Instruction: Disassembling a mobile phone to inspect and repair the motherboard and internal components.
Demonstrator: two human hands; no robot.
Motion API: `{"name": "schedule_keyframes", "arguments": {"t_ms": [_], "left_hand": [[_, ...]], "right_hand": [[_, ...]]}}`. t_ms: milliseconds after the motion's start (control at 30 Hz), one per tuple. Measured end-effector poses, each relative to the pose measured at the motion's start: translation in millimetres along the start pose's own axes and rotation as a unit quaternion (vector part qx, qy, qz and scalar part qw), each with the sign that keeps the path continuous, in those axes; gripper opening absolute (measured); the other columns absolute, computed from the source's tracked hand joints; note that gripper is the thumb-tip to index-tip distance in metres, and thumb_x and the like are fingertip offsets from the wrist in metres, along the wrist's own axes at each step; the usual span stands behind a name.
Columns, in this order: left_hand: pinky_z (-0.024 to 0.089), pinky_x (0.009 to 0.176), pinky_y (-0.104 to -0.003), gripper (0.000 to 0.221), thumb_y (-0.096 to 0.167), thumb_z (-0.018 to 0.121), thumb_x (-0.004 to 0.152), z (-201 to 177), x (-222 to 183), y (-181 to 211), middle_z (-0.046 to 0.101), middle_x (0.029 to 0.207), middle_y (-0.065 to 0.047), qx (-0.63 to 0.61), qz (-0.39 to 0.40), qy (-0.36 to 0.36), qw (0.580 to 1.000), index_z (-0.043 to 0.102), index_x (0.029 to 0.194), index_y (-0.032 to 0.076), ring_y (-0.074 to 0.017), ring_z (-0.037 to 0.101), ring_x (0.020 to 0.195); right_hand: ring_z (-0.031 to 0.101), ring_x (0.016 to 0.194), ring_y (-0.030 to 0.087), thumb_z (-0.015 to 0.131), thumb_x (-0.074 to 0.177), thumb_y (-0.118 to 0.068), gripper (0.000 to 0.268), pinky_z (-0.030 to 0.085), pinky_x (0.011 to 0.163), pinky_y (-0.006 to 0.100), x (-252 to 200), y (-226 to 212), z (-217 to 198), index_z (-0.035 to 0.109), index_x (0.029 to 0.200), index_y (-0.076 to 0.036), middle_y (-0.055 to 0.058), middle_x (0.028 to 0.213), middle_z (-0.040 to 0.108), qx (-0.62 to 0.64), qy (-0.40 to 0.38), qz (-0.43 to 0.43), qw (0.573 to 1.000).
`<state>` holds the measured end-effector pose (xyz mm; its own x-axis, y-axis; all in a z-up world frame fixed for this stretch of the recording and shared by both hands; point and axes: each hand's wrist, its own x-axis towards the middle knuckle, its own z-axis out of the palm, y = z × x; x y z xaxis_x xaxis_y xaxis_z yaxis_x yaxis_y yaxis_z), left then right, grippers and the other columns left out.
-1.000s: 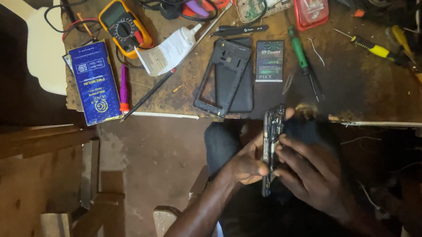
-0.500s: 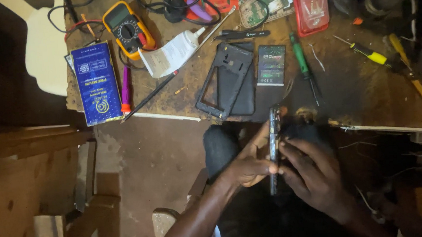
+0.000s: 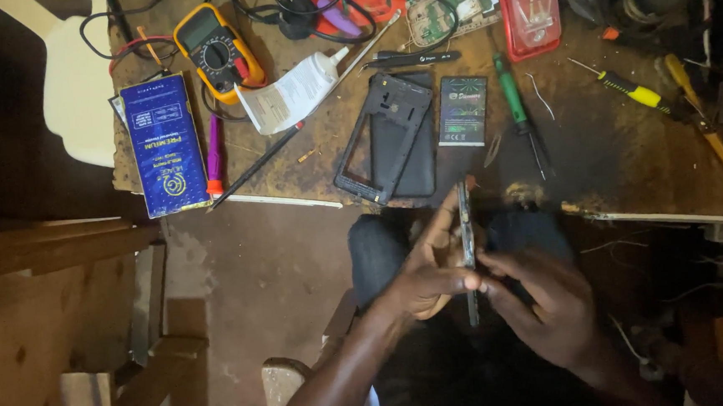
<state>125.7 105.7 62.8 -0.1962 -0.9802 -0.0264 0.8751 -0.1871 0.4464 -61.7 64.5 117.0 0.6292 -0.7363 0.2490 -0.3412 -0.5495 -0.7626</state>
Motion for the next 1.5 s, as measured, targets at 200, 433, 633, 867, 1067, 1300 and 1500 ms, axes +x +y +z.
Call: {"name": "schedule_keyframes", "arguments": {"t_ms": [200,433,633,867,1067,1300,1500], "left_hand": [[0.065,0.090,-0.045,0.138,-0.005,0.083,0.082,-8,-2,2,0.046,0.145,-0.043,0.065,-0.004,0.044,0.997,-0.009,0.180,0.023,-0.0327,0.074,0.093],[0.031,0.135,-0.044,0.127,0.017,0.086,0.084,5,2,10,0.024,0.175,-0.022,0.333,0.062,0.026,0.941,-0.005,0.172,0.004,-0.0276,0.034,0.159],[0.037,0.130,-0.045,0.129,0.021,0.087,0.080,9,0,9,0.033,0.171,-0.023,0.340,0.024,0.062,0.938,-0.002,0.171,0.005,-0.0290,0.040,0.156],[0.023,0.133,-0.042,0.128,0.020,0.087,0.079,8,3,12,0.015,0.179,-0.021,0.371,0.012,0.091,0.924,-0.001,0.170,0.006,-0.0249,0.023,0.163],[0.021,0.136,-0.044,0.128,0.022,0.086,0.081,6,7,16,0.019,0.177,-0.023,0.374,0.051,0.062,0.924,-0.004,0.169,0.001,-0.0284,0.026,0.163],[0.017,0.136,-0.045,0.128,0.023,0.087,0.079,8,9,19,0.018,0.177,-0.024,0.401,0.060,0.078,0.911,-0.002,0.169,0.000,-0.0297,0.022,0.165],[0.024,0.132,-0.040,0.128,0.019,0.087,0.079,11,11,23,0.029,0.174,-0.019,0.398,0.023,0.105,0.911,-0.002,0.170,0.005,-0.0237,0.031,0.160]], "right_hand": [[0.074,0.073,0.017,0.068,0.096,-0.025,0.039,0.058,0.071,0.030,5,-2,-6,0.079,0.129,-0.007,0.010,0.079,0.081,0.221,-0.051,0.350,0.909],[0.077,0.064,0.020,0.067,0.095,-0.024,0.029,0.060,0.062,0.034,19,-4,-18,0.084,0.102,-0.001,0.012,0.074,0.084,0.228,-0.073,0.403,0.883],[0.077,0.067,0.013,0.071,0.091,-0.025,0.028,0.058,0.063,0.029,21,-4,-24,0.088,0.105,-0.008,0.005,0.075,0.087,0.134,-0.108,0.418,0.892],[0.068,0.062,0.005,0.069,0.094,-0.031,0.026,0.049,0.057,0.026,32,-9,-25,0.088,0.089,-0.013,-0.005,0.070,0.084,0.089,-0.117,0.336,0.930],[0.064,0.057,0.004,0.071,0.093,-0.032,0.025,0.047,0.052,0.028,30,-4,-23,0.088,0.096,-0.013,-0.007,0.067,0.082,0.070,-0.112,0.290,0.948],[0.077,0.063,0.007,0.071,0.089,-0.037,0.032,0.053,0.050,0.029,39,-7,-22,0.090,0.100,-0.013,-0.002,0.075,0.089,0.039,-0.116,0.334,0.935],[0.078,0.065,0.006,0.073,0.088,-0.033,0.027,0.054,0.059,0.028,36,3,-17,0.091,0.098,-0.015,-0.004,0.076,0.090,0.013,-0.112,0.334,0.936]]}}
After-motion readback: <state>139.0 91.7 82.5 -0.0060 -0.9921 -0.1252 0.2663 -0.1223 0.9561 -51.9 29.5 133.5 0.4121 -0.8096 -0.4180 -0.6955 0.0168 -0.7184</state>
